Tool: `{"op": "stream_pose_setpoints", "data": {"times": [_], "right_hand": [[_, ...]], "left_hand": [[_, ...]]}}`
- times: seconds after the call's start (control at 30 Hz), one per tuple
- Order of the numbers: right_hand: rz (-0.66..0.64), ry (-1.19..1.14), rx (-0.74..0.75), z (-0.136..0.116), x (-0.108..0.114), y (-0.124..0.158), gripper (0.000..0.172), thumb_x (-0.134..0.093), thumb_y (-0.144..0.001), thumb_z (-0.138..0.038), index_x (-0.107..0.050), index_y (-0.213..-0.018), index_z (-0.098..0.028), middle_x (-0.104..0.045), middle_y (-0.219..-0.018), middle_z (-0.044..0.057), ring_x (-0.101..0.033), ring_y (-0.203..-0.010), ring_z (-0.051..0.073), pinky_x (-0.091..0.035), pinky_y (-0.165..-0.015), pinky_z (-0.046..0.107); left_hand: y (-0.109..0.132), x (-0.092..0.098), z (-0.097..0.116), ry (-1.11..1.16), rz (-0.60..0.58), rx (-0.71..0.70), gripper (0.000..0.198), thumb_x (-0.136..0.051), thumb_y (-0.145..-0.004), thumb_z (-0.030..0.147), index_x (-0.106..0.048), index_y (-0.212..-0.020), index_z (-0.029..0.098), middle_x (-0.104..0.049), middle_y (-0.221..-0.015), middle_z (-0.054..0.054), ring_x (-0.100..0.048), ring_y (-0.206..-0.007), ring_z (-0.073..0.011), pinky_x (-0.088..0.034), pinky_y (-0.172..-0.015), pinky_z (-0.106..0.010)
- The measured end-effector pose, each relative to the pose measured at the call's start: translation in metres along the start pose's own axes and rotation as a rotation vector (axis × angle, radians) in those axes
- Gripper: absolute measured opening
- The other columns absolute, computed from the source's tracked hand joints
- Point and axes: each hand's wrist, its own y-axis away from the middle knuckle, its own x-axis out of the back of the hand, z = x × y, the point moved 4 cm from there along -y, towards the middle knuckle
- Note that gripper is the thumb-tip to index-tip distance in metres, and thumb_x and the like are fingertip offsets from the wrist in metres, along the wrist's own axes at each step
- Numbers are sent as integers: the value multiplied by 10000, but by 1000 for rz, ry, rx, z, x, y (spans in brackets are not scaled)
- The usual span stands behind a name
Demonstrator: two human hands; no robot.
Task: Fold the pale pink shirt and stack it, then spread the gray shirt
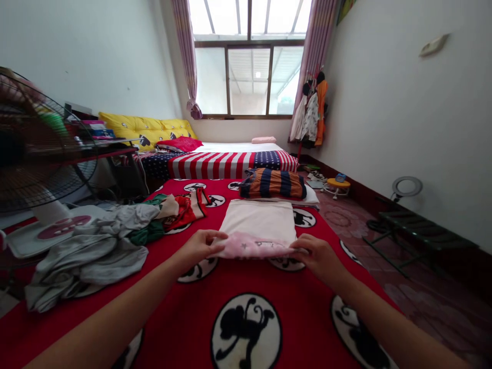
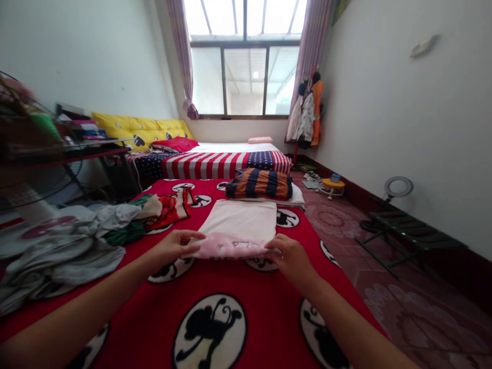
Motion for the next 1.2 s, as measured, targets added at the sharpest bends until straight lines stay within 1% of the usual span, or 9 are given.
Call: {"op": "stream_pose_setpoints", "data": {"times": [0.2, 0.37, 0.53, 0.63, 0.73, 0.83, 0.93, 1.03, 1.2], "right_hand": [[-179, 15, 21, -35, -5, 51, 163, -566, -774, -186, -703, -791, -273, -655, -856, 44, -620, -780, 185, -454, -703, 271], [-296, 17, -59, -22, -10, 73, 123, -625, -770, -269, -711, -857, -281, -659, -920, 37, -626, -785, 173, -454, -698, 256], [-1, 114, -88, -2, 7, 13, 207, -556, -830, -375, -676, -888, -217, -637, -969, 60, -622, -817, 184, -463, -721, 292], [55, 240, -85, 4, -8, -22, 213, -537, -823, -281, -658, -987, -219, -598, -1117, 65, -627, -841, 178, -466, -714, 295], [210, 381, -186, 17, -17, -46, 394, -511, -842, -301, -573, -1218, -199, -496, -1305, 124, -614, -963, 234, -469, -703, 320], [257, 418, -355, 41, -17, -63, 573, -546, -831, -398, -475, -1340, -144, -521, -1270, 183, -589, -1039, 291, -466, -731, 352], [168, 359, -385, 59, -17, -76, 411, -622, -765, -352, -632, -1131, -166, -650, -1033, 119, -616, -948, 260, -454, -747, 327], [312, 300, -255, 63, -11, -81, 183, -599, -745, -271, -677, -891, -191, -669, -894, 61, -615, -858, 219, -449, -754, 306], [465, 379, -240, 62, -9, -75, 319, -580, -748, -243, -647, -1046, -153, -618, -1079, 134, -592, -958, 263, -472, -809, 374]], "left_hand": [[52, 8, -7, -143, -96, 122, 475, -771, -544, 403, -747, -943, 149, -477, -513, 44, -375, -485, -95, -250, -482, -206], [69, 10, -15, -422, -87, 29, 296, -682, -667, 414, -777, -872, 222, -585, -621, -3, -504, -577, -156, -335, -538, -223], [21, -5, 6, -591, 47, -215, 387, -586, -789, 442, -704, -1098, 241, -602, -1202, -107, -581, -1036, -270, -413, -862, -310], [-20, -16, 3, -676, 193, -140, 489, -555, -815, 385, -582, -1266, 199, -525, -1311, -165, -510, -1172, -312, -376, -945, -364], [-57, -9, -8, -586, 393, -5, 515, -614, -767, 385, -588, -1208, 119, -602, -1170, -207, -540, -1118, -330, -393, -902, -368], [-84, 2, -17, -444, 468, 10, 355, -708, -672, 363, -675, -940, 133, -685, -890, -141, -618, -903, -287, -428, -769, -321], [-101, 5, -19, -421, 473, -61, 147, -692, -680, 275, -681, -772, 161, -686, -756, -71, -622, -745, -216, -428, -673, -277], [-111, 5, -14, -436, 483, -166, 110, -633, -752, 262, -686, -807, 183, -682, -766, -23, -609, -719, -167, -432, -675, -252], [-113, 2, 4, -509, 562, -219, 119, -641, -749, 185, -683, -860, 171, -659, -860, -56, -598, -836, -203, -448, -807, -310]]}}
